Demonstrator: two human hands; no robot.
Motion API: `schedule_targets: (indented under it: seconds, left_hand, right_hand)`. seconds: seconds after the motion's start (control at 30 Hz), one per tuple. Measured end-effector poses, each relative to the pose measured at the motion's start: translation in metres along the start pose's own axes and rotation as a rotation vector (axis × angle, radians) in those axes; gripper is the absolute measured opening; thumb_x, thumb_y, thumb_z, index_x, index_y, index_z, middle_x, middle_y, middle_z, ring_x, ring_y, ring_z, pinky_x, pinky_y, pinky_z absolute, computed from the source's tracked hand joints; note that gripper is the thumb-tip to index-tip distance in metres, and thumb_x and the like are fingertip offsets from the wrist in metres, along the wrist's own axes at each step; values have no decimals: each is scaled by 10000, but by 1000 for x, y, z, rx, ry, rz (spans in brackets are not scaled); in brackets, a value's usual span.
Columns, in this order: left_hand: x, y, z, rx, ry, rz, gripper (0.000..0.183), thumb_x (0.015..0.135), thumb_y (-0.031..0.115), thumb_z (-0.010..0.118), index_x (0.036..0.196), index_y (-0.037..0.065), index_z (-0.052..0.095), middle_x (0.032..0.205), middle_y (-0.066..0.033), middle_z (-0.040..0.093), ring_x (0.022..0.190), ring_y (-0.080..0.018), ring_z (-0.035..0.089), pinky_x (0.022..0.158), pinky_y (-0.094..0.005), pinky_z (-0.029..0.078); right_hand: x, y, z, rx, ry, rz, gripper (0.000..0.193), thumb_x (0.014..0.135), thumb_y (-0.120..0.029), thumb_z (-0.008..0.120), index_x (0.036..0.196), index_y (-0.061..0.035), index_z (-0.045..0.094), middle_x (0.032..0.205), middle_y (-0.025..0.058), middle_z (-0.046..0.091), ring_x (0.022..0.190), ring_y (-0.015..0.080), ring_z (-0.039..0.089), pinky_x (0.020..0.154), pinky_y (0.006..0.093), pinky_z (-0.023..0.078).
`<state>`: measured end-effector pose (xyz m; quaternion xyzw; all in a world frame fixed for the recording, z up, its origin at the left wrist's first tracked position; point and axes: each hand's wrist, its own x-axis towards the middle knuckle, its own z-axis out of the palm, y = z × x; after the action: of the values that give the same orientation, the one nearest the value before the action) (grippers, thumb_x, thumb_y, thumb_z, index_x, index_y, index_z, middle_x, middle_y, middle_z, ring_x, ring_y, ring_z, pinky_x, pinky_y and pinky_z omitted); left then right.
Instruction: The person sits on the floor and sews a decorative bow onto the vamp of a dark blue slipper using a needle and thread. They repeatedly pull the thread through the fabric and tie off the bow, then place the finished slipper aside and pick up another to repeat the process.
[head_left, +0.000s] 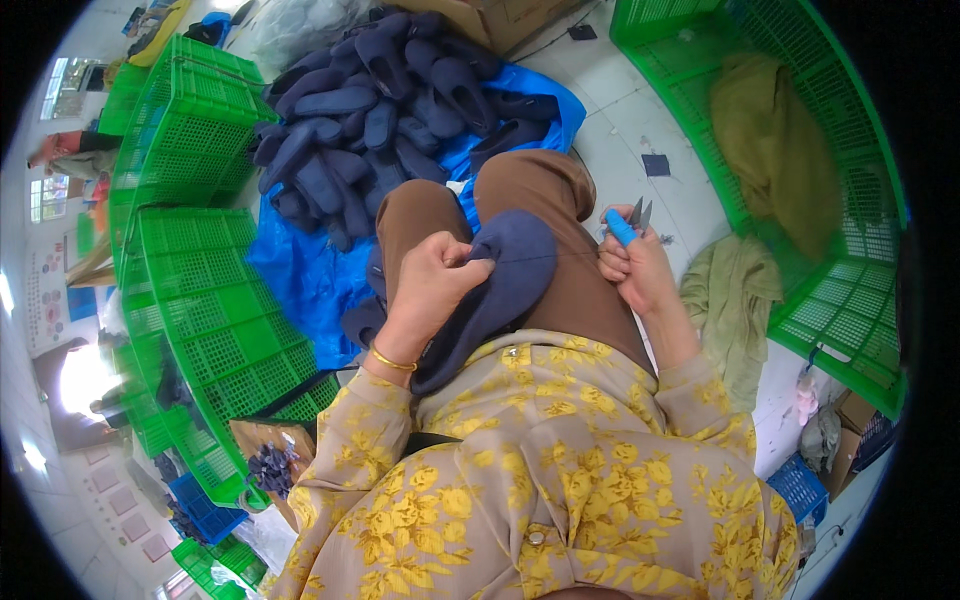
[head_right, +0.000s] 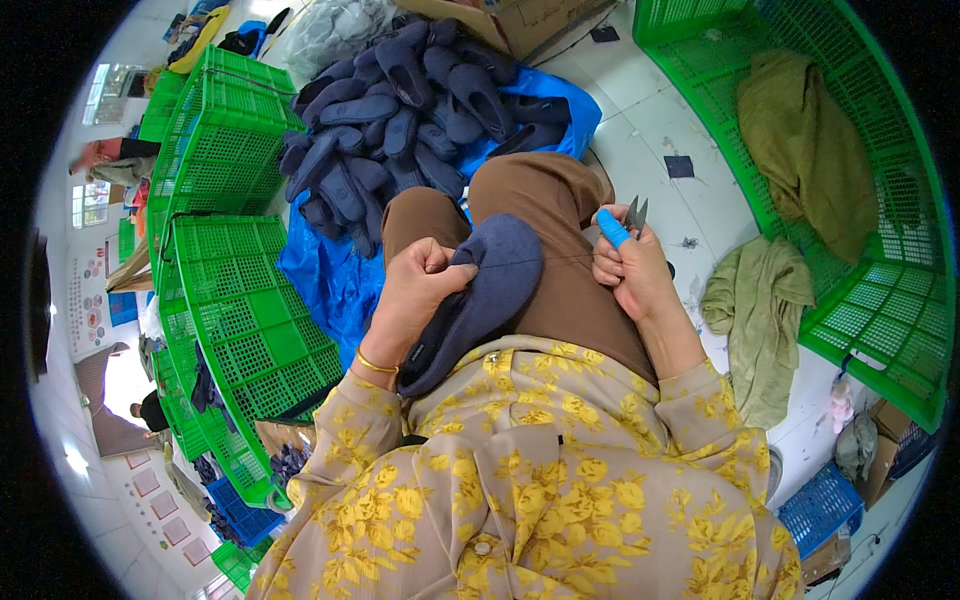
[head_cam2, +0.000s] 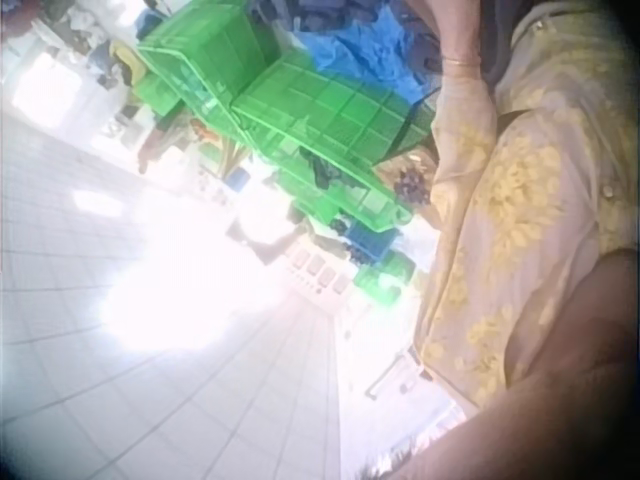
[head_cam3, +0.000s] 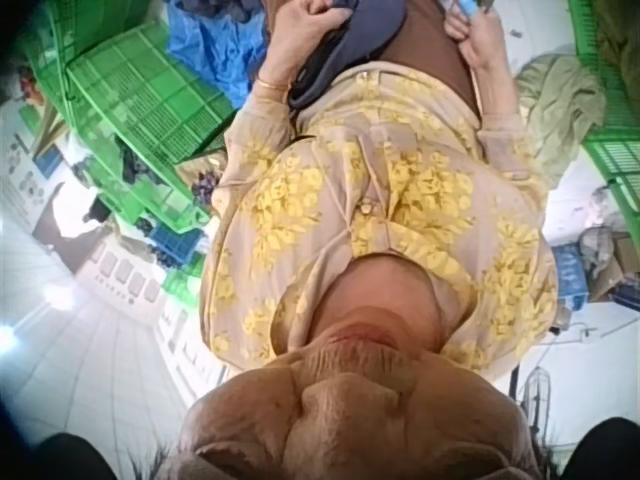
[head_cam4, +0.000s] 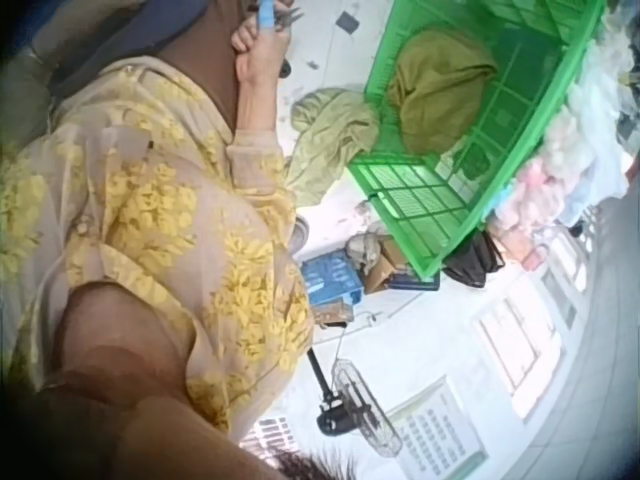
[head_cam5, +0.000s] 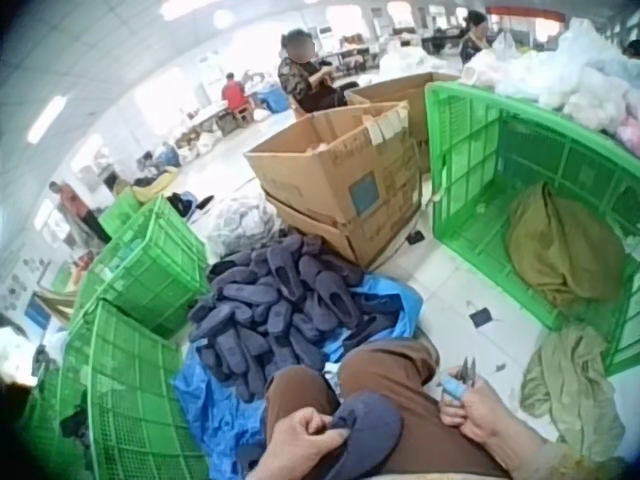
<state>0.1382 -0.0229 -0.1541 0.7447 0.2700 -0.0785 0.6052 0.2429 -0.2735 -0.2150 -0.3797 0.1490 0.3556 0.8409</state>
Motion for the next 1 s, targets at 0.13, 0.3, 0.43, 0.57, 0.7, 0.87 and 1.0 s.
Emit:
schedule_targets:
  seconds: [0.13,0.3,0.43,0.57,0.7,0.87,1.0]
  left_hand:
    - [-1,3,17,200,146,134,282,677,124,727,756,39,469,753,-116,592,701,-188,580,661,-310,474]
    - [-1,16,18,274,84,55,239,714,141,705,800,26,514,755,-83,592,701,-164,576,668,-294,471]
    - [0,1,13,121,-44,102,148,820,106,685,879,32,571,789,4,568,704,-72,519,655,-227,436]
    - [-3,10,4,-85,-129,-31,76,899,73,645,946,31,603,843,42,580,735,-41,523,679,-201,447]
    - [4,-9,13,130,-17,185,81,882,36,641,928,39,575,781,37,543,710,-47,497,635,-218,438]
    - [-7,12,23,316,49,264,152,801,-50,573,915,37,523,761,10,508,666,-80,475,600,-223,402]
    - [-5,7,6,-213,-165,75,80,816,-4,617,847,-4,544,909,-21,549,834,-102,559,703,-215,417]
  right_hand:
    - [-5,-15,-7,52,-14,-83,66,953,-136,587,1017,-152,585,633,-48,397,479,40,287,431,213,236]
    - [-24,-85,-21,278,17,-368,67,983,-145,520,1009,-117,576,623,-50,320,493,57,251,443,207,234]
    - [-72,-116,17,68,-294,-457,157,1003,-195,499,892,-85,520,602,-37,299,493,61,260,442,209,238]
    - [-113,-107,54,-49,-551,-469,315,988,-265,529,762,-45,528,621,12,405,517,143,384,448,268,323]
    - [-106,-117,58,-432,-1375,-226,391,954,-268,525,1151,55,623,963,166,622,803,322,589,687,414,472]
    - [-110,-74,111,-615,-1555,-54,505,838,-70,531,1331,-47,422,1148,129,545,979,344,578,764,429,467]
    - [-116,-63,135,-685,-1590,29,574,749,-15,551,1294,-90,388,1101,137,532,976,377,575,742,431,467]
